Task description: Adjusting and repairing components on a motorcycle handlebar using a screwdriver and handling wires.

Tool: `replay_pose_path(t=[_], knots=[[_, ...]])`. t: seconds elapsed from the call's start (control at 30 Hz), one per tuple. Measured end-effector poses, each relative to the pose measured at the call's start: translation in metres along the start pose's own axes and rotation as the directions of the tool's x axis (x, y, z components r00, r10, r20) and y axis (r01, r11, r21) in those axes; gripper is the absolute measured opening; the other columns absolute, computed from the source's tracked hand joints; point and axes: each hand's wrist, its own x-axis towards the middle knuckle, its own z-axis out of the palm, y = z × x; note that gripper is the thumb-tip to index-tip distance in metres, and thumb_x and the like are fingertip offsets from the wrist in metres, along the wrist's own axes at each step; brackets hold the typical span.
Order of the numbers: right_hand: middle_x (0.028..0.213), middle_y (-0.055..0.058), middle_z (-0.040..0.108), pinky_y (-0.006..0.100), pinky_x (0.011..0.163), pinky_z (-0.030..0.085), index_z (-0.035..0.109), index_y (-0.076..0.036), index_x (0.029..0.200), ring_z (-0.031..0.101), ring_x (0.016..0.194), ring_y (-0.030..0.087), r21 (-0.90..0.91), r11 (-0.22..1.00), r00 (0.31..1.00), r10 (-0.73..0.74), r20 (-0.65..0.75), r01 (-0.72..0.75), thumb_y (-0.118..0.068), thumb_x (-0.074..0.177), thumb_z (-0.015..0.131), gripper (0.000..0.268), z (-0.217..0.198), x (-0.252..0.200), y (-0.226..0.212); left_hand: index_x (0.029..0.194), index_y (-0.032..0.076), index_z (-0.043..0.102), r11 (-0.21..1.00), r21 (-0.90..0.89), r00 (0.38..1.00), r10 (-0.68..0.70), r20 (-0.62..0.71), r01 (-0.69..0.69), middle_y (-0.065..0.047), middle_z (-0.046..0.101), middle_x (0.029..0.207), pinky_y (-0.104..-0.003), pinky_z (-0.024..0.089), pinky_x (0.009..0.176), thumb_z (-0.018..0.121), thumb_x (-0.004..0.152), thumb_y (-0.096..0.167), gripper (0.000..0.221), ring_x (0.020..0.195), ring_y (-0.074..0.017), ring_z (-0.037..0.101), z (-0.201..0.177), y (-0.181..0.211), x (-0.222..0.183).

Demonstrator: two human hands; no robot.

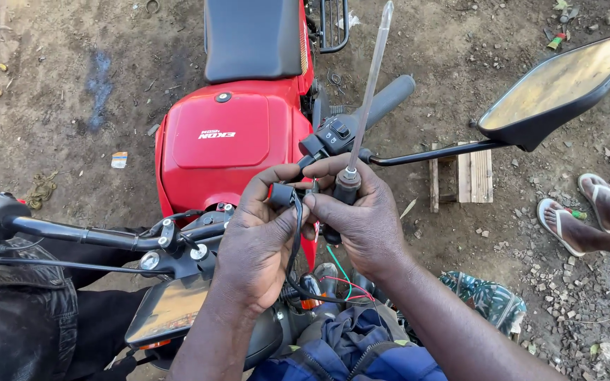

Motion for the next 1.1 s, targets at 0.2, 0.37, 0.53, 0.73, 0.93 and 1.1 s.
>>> replay_pose_path(t=[0.2,0.37,0.53,0.73,0.93,1.1], knots=[[0.082,0.011,0.059,0.031,0.043,0.058,0.071,0.008,0.108,0.067,0.061,0.020,-0.017,0.999,0.999,-0.027,0.037,0.027,0.015,0.075,0.079,0.035,-0.001,0.002,0.002,0.131,0.003,0.056,0.999,-0.026,0.998,-0.046,-0.046,0.045,-0.016,0.061,0.108,-0.030,0.059,0.070,0.058,0.099,0.000,0.033,0.090,-0.0201,0.064,-0.001,-0.003,0.004],[0.084,0.010,0.057,0.029,0.046,0.058,0.073,0.005,0.107,0.063,0.065,0.015,-0.119,0.985,0.991,-0.121,0.051,0.126,0.016,0.079,0.076,0.030,0.002,0.003,-0.007,0.129,0.003,0.052,0.999,-0.049,0.998,-0.015,-0.067,0.012,-0.018,0.060,0.099,-0.031,0.060,0.062,0.058,0.098,-0.004,0.033,0.075,-0.0293,0.072,-0.007,-0.010,0.010],[0.085,0.010,0.057,0.030,0.047,0.060,0.074,0.002,0.106,0.063,0.065,0.015,-0.161,0.977,0.989,-0.128,0.066,0.138,0.014,0.077,0.078,0.031,0.002,0.002,-0.001,0.127,0.005,0.052,0.999,0.032,0.990,-0.015,-0.142,0.019,-0.015,0.059,0.098,-0.029,0.057,0.060,0.054,0.100,-0.001,0.028,0.073,-0.0248,0.069,-0.013,-0.023,0.016],[0.090,0.011,0.065,0.028,0.058,0.055,0.075,-0.003,0.112,0.063,0.073,0.013,-0.327,0.941,0.994,-0.106,-0.041,0.087,0.006,0.078,0.078,0.036,-0.013,-0.020,0.019,0.114,0.005,0.055,0.892,0.450,0.947,0.174,-0.272,-0.034,-0.011,0.060,0.074,-0.026,0.046,0.049,0.065,0.088,-0.008,0.030,0.053,-0.0164,0.058,-0.021,-0.005,0.038],[0.080,0.006,0.068,0.027,0.065,0.054,0.075,-0.003,0.101,0.062,0.074,0.011,-0.353,0.921,0.981,0.118,-0.157,-0.167,0.004,0.076,0.076,0.026,-0.041,-0.053,0.046,0.107,0.013,0.057,0.307,0.946,0.897,0.440,-0.042,-0.106,-0.013,0.061,0.090,-0.044,0.048,0.067,0.064,0.080,0.000,0.031,0.079,-0.0365,0.063,-0.029,0.009,0.067],[0.090,0.006,0.070,0.027,0.076,0.057,0.074,-0.004,0.103,0.066,0.085,0.013,-0.291,0.935,0.974,0.161,-0.157,-0.201,0.004,0.081,0.076,0.024,-0.063,-0.069,0.050,0.098,0.006,0.048,-0.081,0.941,0.849,0.410,0.332,-0.329,-0.014,0.054,0.092,-0.051,0.041,0.067,0.062,0.082,-0.002,0.023,0.078,-0.0401,0.050,-0.030,0.005,0.082]])
